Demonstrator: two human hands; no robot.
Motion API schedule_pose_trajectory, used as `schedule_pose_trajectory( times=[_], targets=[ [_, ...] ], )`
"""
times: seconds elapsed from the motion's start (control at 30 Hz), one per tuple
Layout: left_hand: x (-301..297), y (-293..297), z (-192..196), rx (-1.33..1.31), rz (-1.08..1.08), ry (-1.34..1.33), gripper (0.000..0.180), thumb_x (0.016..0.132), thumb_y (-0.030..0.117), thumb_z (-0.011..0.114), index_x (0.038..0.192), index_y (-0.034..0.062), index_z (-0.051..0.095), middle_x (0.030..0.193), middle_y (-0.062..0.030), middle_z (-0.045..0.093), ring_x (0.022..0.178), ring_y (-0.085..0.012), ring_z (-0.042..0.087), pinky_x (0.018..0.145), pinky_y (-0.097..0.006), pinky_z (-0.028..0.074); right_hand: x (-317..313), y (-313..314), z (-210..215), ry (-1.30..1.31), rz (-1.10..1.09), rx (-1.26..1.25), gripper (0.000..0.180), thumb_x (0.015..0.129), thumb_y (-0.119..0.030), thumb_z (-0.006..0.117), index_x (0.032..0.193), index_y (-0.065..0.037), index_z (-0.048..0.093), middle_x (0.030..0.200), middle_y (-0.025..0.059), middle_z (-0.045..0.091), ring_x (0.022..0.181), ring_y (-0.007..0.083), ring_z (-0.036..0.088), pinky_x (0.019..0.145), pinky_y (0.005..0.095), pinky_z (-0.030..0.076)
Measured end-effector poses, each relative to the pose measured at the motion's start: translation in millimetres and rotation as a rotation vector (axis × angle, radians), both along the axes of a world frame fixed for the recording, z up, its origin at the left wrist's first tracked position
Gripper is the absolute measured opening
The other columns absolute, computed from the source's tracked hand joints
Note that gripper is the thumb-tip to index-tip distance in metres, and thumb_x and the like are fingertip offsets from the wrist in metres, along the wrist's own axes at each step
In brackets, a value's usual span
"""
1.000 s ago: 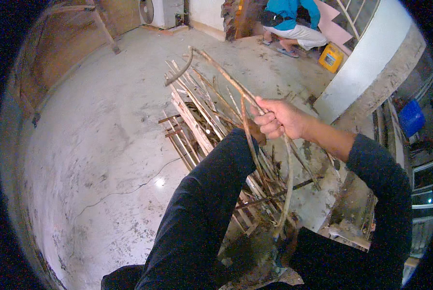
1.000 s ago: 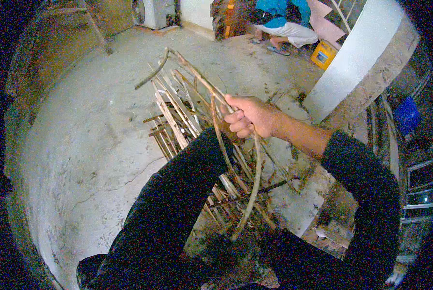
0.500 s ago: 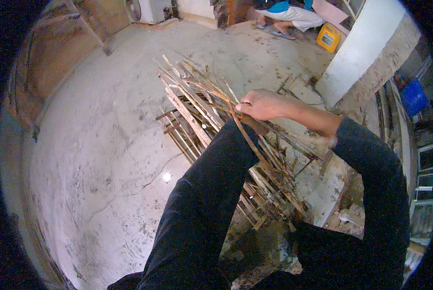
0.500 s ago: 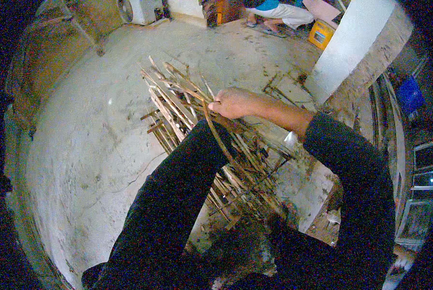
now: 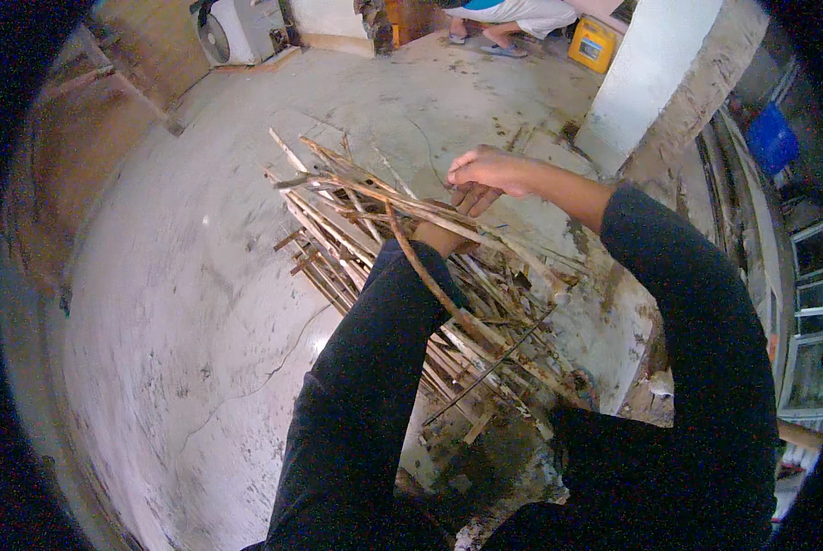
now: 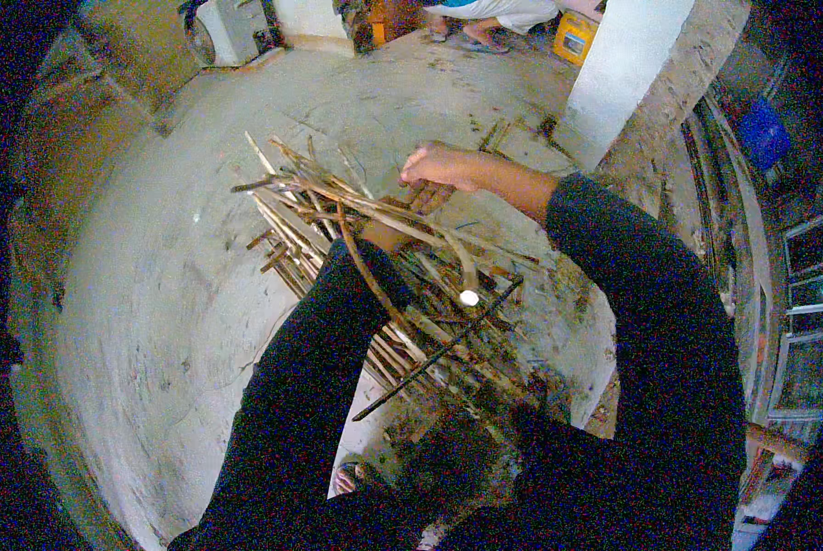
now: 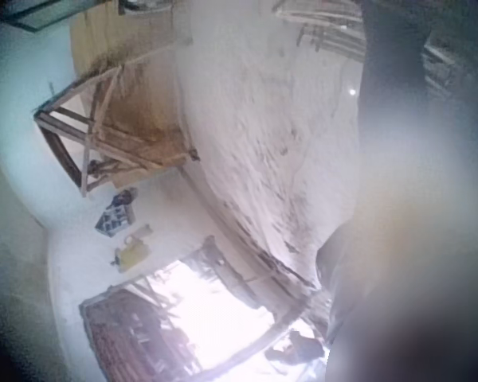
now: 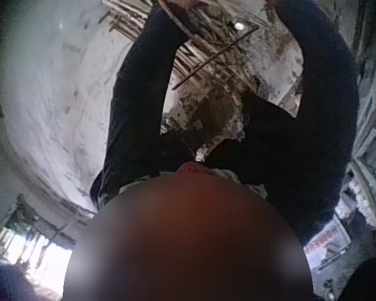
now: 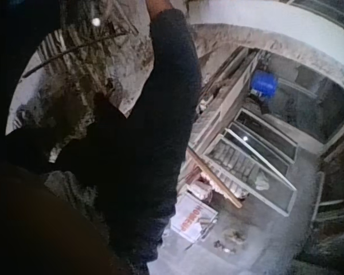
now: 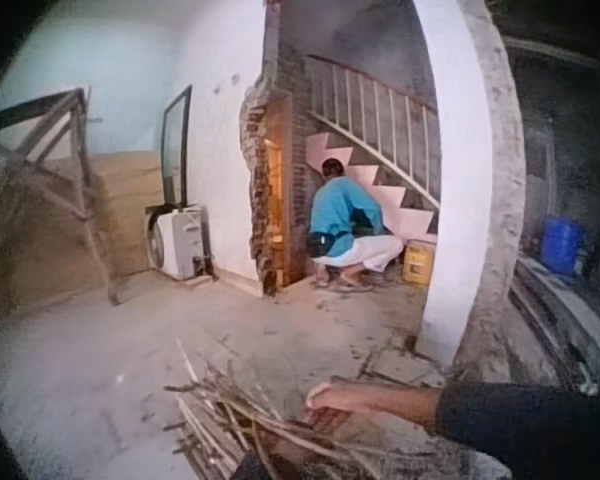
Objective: The person sits on the floor and weaves thin bamboo strips into a flat rectangular frame. They repeatedly pick up strips, interlace them through the existing structure, and adjust the alignment by hand.
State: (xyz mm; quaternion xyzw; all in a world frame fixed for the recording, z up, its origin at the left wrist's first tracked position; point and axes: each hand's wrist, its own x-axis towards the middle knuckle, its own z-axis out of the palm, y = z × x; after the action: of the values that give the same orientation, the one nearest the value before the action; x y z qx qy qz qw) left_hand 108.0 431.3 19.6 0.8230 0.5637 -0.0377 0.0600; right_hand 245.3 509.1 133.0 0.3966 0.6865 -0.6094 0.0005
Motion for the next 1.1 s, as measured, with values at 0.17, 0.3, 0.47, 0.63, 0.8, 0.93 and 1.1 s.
schedule_pose_trajectory(
  times=[0.17, 0.3, 0.47, 0.63, 0.8, 0.93, 1.1],
  targets=[
    [-2.7, -5.1, 1.5, 0.039, -0.014, -0.007, 0.037, 0.086, 0.040, 0.063, 0.104, 0.0105, 0.073, 0.113, -0.0135, 0.069, 0.115, -0.0365, 0.059, 0.100, -0.050, 0.043, -9.0, 34.3, -52.8, -0.389, -0.092, 0.196, 0.047, 0.098, -0.038, 0.066, 0.131, -0.005, 0.061, 0.126, 0.0145, 0.067, 0.119, 0.0273, 0.066, 0.083, 0.0480, 0.062],
    [-1.5, -5.9, 3.2, 0.069, -0.016, -0.023, 0.038, 0.086, 0.041, 0.062, 0.106, 0.0102, 0.073, 0.115, -0.0139, 0.068, 0.116, -0.0367, 0.058, 0.102, -0.051, 0.042, -8.8, 40.2, -115.6, -0.351, -0.041, 0.193, 0.060, 0.096, -0.042, 0.067, 0.145, -0.011, 0.052, 0.141, 0.0144, 0.058, 0.131, 0.0331, 0.056, 0.093, 0.0558, 0.058],
    [-6.1, -10.3, 3.2, 0.125, -0.025, -0.033, 0.039, 0.087, 0.041, 0.062, 0.108, 0.0098, 0.073, 0.117, -0.0144, 0.068, 0.118, -0.0370, 0.057, 0.103, -0.051, 0.042, -18.1, 78.3, -168.7, -0.243, -0.030, 0.029, 0.051, 0.097, -0.049, 0.061, 0.133, -0.013, 0.065, 0.123, 0.0173, 0.063, 0.109, 0.0320, 0.063, 0.084, 0.0566, 0.057],
    [-9.5, -17.6, 4.8, 0.154, -0.037, -0.022, 0.040, 0.088, 0.042, 0.061, 0.109, 0.0094, 0.072, 0.119, -0.0148, 0.067, 0.120, -0.0373, 0.056, 0.105, -0.051, 0.041, -13.2, 89.7, -200.2, 0.056, 0.290, 0.412, 0.044, 0.101, -0.051, 0.057, 0.087, -0.010, 0.063, 0.078, 0.0037, 0.058, 0.069, 0.0203, 0.057, 0.061, 0.0385, 0.051],
    [-9.7, -21.6, 9.3, 0.170, -0.038, -0.017, 0.042, 0.089, 0.042, 0.061, 0.111, 0.0090, 0.072, 0.121, -0.0153, 0.067, 0.122, -0.0376, 0.055, 0.107, -0.051, 0.040, -1.1, 48.7, -176.3, 0.361, 0.139, 0.115, 0.041, 0.101, -0.048, 0.057, 0.080, -0.014, 0.051, 0.072, 0.0002, 0.051, 0.063, 0.0165, 0.051, 0.060, 0.0367, 0.048],
    [-7.9, -24.6, 12.9, 0.186, -0.050, -0.018, 0.043, 0.090, 0.043, 0.060, 0.113, 0.0086, 0.071, 0.123, -0.0156, 0.066, 0.124, -0.0378, 0.054, 0.108, -0.052, 0.039, -0.7, 8.9, -135.2, 0.311, -0.109, -0.193, 0.040, 0.101, -0.046, 0.057, 0.090, -0.008, 0.059, 0.083, 0.0044, 0.059, 0.070, 0.0203, 0.056, 0.064, 0.0428, 0.048],
    [-5.3, -31.6, 16.4, 0.197, -0.055, -0.014, 0.044, 0.091, 0.043, 0.060, 0.115, 0.0082, 0.071, 0.125, -0.0161, 0.066, 0.126, -0.0381, 0.053, 0.110, -0.052, 0.039, -19.7, -8.8, -116.9, 0.007, -0.188, -0.043, 0.052, 0.097, -0.043, 0.058, 0.111, 0.006, 0.069, 0.108, 0.0159, 0.069, 0.093, 0.0293, 0.064, 0.078, 0.0485, 0.051]
  ],
)
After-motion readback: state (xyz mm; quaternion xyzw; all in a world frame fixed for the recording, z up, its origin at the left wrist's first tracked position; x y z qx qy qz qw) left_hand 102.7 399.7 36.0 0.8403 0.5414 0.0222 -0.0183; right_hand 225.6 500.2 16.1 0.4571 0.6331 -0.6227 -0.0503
